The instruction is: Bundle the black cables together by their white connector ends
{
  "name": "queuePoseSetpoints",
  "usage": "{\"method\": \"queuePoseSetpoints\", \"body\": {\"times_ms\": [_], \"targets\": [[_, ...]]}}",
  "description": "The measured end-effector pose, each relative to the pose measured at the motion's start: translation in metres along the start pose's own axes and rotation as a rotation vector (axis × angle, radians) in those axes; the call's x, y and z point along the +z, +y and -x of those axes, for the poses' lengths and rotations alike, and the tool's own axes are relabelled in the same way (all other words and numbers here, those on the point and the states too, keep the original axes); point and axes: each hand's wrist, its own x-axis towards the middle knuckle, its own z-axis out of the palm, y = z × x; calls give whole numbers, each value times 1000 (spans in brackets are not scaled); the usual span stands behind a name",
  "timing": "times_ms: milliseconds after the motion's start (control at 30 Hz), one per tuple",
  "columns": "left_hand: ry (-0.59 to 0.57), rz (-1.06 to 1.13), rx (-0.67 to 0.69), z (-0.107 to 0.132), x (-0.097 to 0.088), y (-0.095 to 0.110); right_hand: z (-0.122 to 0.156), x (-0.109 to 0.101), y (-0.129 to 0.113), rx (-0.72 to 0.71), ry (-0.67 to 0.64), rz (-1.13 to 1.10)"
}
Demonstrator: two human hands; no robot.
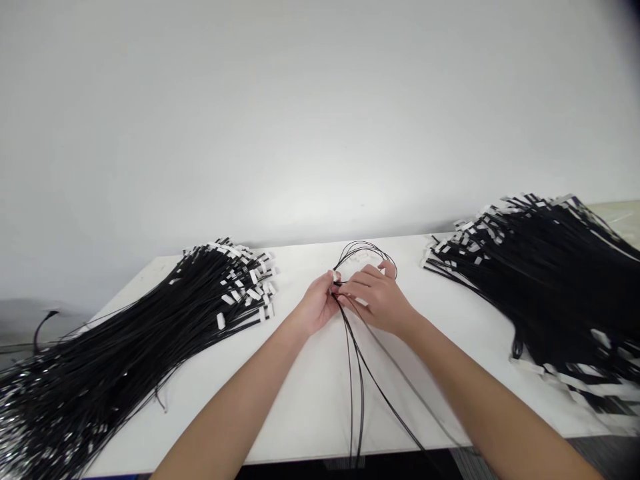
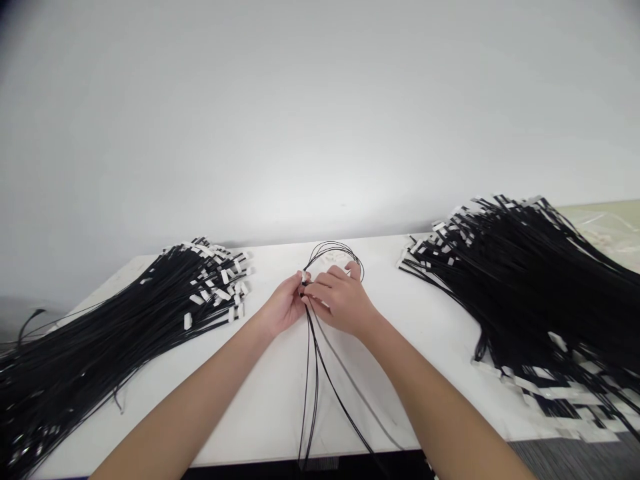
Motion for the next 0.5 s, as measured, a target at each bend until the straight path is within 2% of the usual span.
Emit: {"method": "queuePoseSetpoints", "body": {"times_ms": [67,133,200,267,333,400,500], "targets": [[6,-12,1,1,1,0,-3,-4,0,145,42,-164],[12,-24,-12,1,1,1,-6,-10,3,346,139,-389],[9,-28,-29,2,2,1,-9,-16,10,552,321,-627],[3,-27,-43,3,3,2,-12,-23,21,695,550,-820],[1,-33,-56,4,4,3,-13,-32,33,748,749,-947],[6,-41,-64,4,4,3,-14,-42,43,749,864,-1034],[9,-53,-57,5,4,3,-16,-56,48,741,881,-1134]]}}
